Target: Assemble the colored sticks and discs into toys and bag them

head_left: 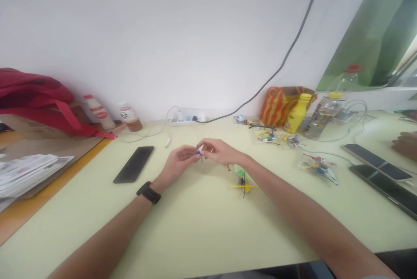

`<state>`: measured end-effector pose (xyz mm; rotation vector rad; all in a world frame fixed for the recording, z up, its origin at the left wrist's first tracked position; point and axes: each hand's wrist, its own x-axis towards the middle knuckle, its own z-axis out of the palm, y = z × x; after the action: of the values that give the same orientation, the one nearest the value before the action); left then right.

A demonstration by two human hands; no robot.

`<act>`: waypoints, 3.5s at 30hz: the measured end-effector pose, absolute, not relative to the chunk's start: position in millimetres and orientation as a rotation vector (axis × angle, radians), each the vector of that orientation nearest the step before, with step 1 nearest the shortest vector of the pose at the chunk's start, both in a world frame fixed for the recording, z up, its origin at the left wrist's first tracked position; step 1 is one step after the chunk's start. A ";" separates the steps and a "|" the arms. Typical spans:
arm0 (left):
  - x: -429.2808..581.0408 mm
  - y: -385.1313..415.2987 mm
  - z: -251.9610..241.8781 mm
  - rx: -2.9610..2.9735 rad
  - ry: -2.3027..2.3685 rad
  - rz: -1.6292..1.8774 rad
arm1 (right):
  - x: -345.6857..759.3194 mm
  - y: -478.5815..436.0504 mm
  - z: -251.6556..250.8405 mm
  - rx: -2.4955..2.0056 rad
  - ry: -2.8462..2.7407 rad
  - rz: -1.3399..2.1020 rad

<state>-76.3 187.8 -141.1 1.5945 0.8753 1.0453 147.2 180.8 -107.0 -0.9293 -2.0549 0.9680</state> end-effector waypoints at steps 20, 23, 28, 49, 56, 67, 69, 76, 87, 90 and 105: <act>-78.4 187.7 -147.7 1.979 1.037 1.061 | 149.1 195.4 -119.1 -1.326 -1.983 0.761; -84.2 192.4 -147.4 2.131 1.187 1.014 | 168.6 200.8 -115.2 -1.374 -2.181 0.576; -92.8 203.5 -155.2 2.366 1.354 0.929 | 200.9 203.8 -104.4 -1.274 -2.508 0.786; -67.8 167.9 -136.2 2.322 0.959 1.078 | 152.6 184.1 -101.3 -1.003 -1.898 1.378; -59.2 164.1 -139.1 2.240 0.861 1.180 | 142.8 177.3 -106.6 -1.050 -1.986 1.273; -68.6 167.4 -138.3 2.401 0.987 1.154 | 151.7 185.4 -109.3 -1.388 -2.157 0.950; -71.8 174.0 -143.1 2.417 1.034 1.099 | 162.7 191.1 -110.8 -1.442 -2.203 0.975; -76.7 182.9 -148.7 2.671 1.159 0.888 | 208.5 202.3 -96.8 -1.524 -2.371 0.825; -80.1 180.2 -154.7 2.762 1.283 0.688 | 239.9 204.9 -83.1 -1.420 -2.655 1.075; -80.2 181.0 -155.3 2.747 1.275 0.727 | 238.4 205.3 -83.8 -1.455 -2.648 1.039; -73.2 173.4 -146.0 2.634 1.247 0.953 | 229.5 195.2 -72.7 -1.537 -2.280 1.063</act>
<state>-73.2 173.4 -146.0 2.6343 1.2467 0.9532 229.5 195.2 -72.7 -1.5367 -2.2801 1.0629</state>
